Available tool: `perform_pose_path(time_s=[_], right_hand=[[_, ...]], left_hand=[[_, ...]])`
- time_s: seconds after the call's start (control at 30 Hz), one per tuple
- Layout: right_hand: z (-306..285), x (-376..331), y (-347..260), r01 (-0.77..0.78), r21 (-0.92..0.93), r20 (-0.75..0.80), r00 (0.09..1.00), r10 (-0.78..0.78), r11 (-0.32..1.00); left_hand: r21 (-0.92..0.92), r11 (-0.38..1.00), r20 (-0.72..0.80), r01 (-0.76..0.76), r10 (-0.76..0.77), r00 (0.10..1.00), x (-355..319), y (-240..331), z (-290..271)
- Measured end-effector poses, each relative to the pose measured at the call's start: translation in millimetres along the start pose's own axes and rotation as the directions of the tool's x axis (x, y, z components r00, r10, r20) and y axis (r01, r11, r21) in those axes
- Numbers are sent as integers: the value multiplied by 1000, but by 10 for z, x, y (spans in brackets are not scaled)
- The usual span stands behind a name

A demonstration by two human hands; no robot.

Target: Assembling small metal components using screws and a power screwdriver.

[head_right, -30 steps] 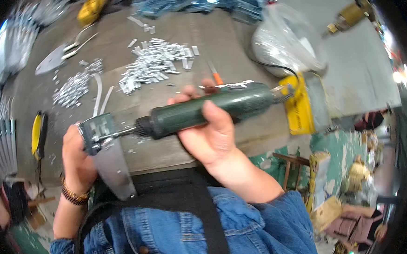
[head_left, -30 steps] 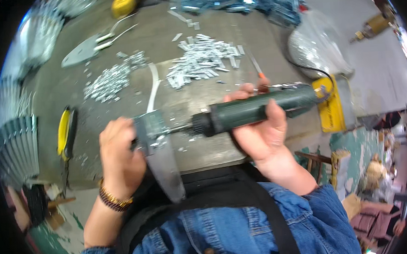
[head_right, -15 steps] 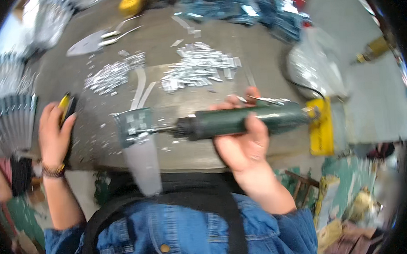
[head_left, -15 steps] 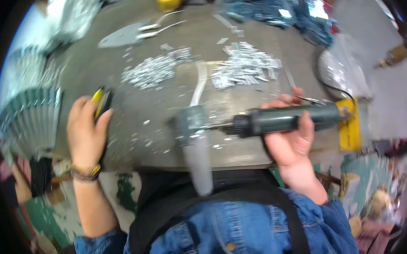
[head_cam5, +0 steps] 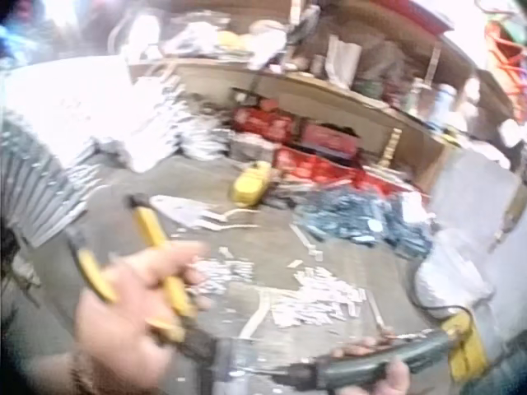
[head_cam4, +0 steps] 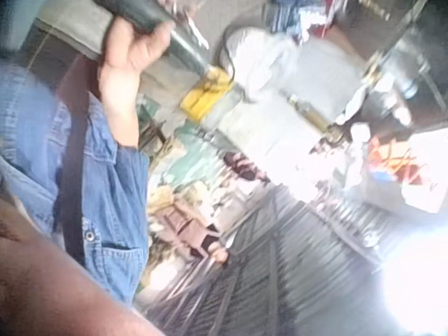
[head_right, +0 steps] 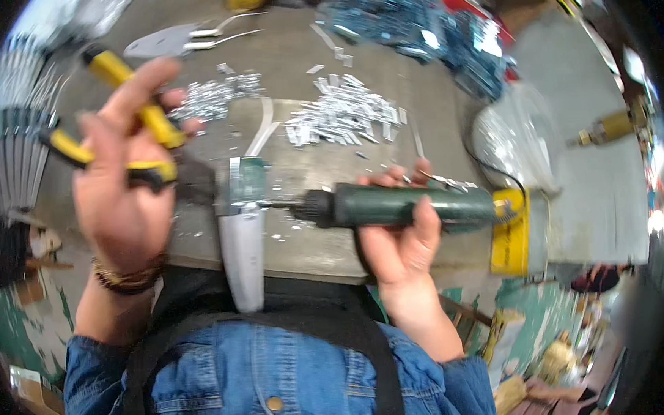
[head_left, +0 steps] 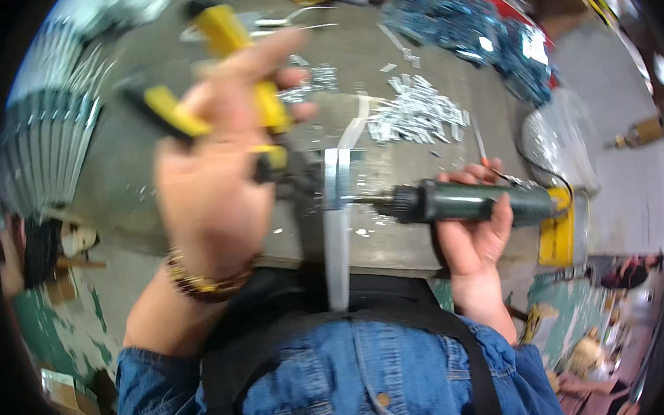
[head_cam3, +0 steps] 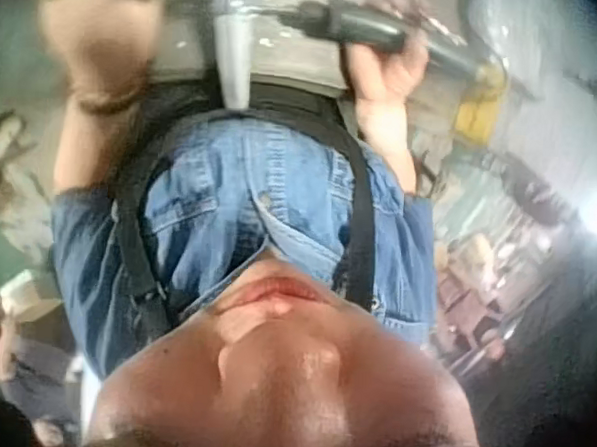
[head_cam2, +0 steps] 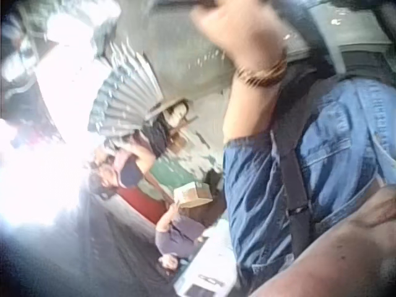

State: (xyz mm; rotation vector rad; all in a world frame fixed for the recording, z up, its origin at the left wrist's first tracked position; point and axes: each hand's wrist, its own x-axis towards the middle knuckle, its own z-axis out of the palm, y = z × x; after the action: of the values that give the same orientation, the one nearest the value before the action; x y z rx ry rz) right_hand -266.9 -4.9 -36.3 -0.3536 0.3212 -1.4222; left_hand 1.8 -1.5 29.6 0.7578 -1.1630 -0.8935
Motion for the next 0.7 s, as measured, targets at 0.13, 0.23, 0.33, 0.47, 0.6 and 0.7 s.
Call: perform_pose_path(time_s=[0.13,0.23,0.33,0.47,0.6,0.7], right_hand=[[33,-1,16,2,-61,-25,1000,-4,998],[30,-6,11,-9,-33,-9,1000,9,999],[6,0,-8,-3,0,-59,998,3,1000],[9,26,-4,-22,11,-56,998,23,1000],[23,32,35,-3,13,-38,999,4,1000],[45,27,31,-11,24,-47,999,12,1000]], left_hand=[[-98,994,-32,39,-42,999,-134,-5,139],[142,966,29,-217,215,976,-115,-177,41],[91,980,-171,-177,191,967,-106,-123,144],[12,955,-158,-298,296,942,-44,-252,163],[-13,990,-59,-143,142,988,-131,-218,170],[-37,989,-79,-143,140,987,-130,-236,209]])
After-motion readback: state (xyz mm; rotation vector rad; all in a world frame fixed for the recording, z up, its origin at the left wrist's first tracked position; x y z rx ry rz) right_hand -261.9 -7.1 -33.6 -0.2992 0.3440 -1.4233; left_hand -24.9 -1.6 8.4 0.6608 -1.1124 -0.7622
